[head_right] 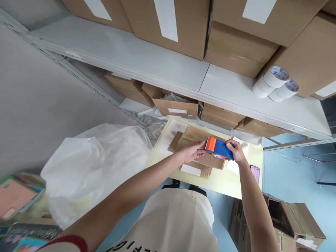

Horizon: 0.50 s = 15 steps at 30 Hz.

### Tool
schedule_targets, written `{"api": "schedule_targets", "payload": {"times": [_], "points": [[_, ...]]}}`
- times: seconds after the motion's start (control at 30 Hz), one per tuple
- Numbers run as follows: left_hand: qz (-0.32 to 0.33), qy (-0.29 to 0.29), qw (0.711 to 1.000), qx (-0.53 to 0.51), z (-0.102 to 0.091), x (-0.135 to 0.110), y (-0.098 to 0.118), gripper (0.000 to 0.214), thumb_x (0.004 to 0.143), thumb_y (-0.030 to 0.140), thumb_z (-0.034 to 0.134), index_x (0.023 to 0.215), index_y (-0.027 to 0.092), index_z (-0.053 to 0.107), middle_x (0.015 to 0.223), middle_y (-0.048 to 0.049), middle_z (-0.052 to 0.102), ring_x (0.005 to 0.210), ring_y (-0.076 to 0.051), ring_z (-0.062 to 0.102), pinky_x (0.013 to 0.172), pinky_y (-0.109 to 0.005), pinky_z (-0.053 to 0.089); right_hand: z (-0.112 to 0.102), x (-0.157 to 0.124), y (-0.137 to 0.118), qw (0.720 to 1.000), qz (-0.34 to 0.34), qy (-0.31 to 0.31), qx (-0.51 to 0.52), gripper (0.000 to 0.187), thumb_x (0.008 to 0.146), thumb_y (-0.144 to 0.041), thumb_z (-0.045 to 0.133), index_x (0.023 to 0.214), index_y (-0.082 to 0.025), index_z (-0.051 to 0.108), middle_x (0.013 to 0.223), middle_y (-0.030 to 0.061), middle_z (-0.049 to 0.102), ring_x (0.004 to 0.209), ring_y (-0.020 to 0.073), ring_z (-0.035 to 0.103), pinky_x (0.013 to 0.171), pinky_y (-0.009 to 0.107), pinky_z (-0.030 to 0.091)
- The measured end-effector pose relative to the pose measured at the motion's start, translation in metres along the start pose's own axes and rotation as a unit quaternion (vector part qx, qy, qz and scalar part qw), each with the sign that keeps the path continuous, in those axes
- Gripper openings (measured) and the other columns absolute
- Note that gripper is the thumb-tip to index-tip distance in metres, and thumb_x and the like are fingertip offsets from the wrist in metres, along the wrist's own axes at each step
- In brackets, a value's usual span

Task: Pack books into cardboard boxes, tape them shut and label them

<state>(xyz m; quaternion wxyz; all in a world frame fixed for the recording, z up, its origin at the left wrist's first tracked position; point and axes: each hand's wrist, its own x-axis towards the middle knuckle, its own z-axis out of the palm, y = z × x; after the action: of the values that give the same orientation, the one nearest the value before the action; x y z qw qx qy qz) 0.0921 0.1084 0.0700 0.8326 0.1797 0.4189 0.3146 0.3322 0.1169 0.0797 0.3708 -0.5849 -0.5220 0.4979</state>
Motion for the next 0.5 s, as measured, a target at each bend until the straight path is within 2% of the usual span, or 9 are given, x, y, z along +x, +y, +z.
{"api": "schedule_targets", "payload": {"times": [0.1, 0.2, 0.33, 0.4, 0.5], "points": [[0.030, 0.059, 0.996, 0.061, 0.001, 0.004, -0.003, 0.019, 0.078, 0.031, 0.079, 0.076, 0.017, 0.067, 0.070, 0.0001, 0.071, 0.064, -0.010, 0.066, 0.068, -0.024, 0.050, 0.002, -0.002, -0.004, 1.000, -0.005, -0.019, -0.023, 0.054, 0.059, -0.075, 0.073, 0.068, -0.022, 0.066, 0.066, 0.0025, 0.063, 0.059, 0.0182, 0.053, 0.057, 0.033, 0.045], [0.081, 0.105, 0.983, 0.131, -0.013, 0.004, 0.004, 0.017, 0.077, 0.028, 0.079, 0.071, 0.016, 0.068, 0.066, -0.0006, 0.070, 0.058, -0.011, 0.064, 0.064, -0.024, 0.051, -0.002, -0.004, -0.014, 0.997, -0.010, -0.026, -0.077, 0.051, 0.061, -0.071, 0.075, 0.067, -0.021, 0.067, 0.064, 0.0024, 0.064, 0.059, 0.0176, 0.054, 0.056, 0.031, 0.045], [0.125, 0.177, 0.959, 0.183, -0.069, -0.007, 0.029, 0.023, 0.076, 0.036, 0.079, 0.076, 0.015, 0.070, 0.071, -0.0054, 0.074, 0.059, -0.014, 0.067, 0.064, -0.027, 0.055, -0.022, -0.009, -0.024, 0.987, 0.011, 0.002, -0.163, 0.050, 0.062, -0.069, 0.073, 0.065, -0.020, 0.068, 0.059, 0.0016, 0.063, 0.053, 0.0154, 0.052, 0.051, 0.029, 0.041], [0.142, 0.226, 0.936, 0.230, -0.099, -0.011, 0.039, 0.028, 0.075, 0.041, 0.078, 0.076, 0.014, 0.069, 0.073, -0.0071, 0.075, 0.058, -0.013, 0.066, 0.064, -0.028, 0.055, -0.030, -0.011, -0.025, 0.978, 0.029, 0.014, -0.207, 0.051, 0.061, -0.070, 0.073, 0.063, -0.019, 0.068, 0.055, 0.0018, 0.063, 0.051, 0.0151, 0.051, 0.048, 0.028, 0.040], [0.147, 0.261, 0.899, 0.319, -0.125, -0.006, 0.039, 0.029, 0.078, 0.044, 0.073, 0.075, 0.016, 0.069, 0.075, -0.0076, 0.076, 0.057, -0.014, 0.065, 0.061, -0.028, 0.054, -0.033, -0.011, -0.023, 0.970, 0.033, 0.022, -0.242, 0.052, 0.062, -0.071, 0.070, 0.063, -0.019, 0.069, 0.055, 0.0024, 0.064, 0.051, 0.0157, 0.053, 0.048, 0.029, 0.041]]}}
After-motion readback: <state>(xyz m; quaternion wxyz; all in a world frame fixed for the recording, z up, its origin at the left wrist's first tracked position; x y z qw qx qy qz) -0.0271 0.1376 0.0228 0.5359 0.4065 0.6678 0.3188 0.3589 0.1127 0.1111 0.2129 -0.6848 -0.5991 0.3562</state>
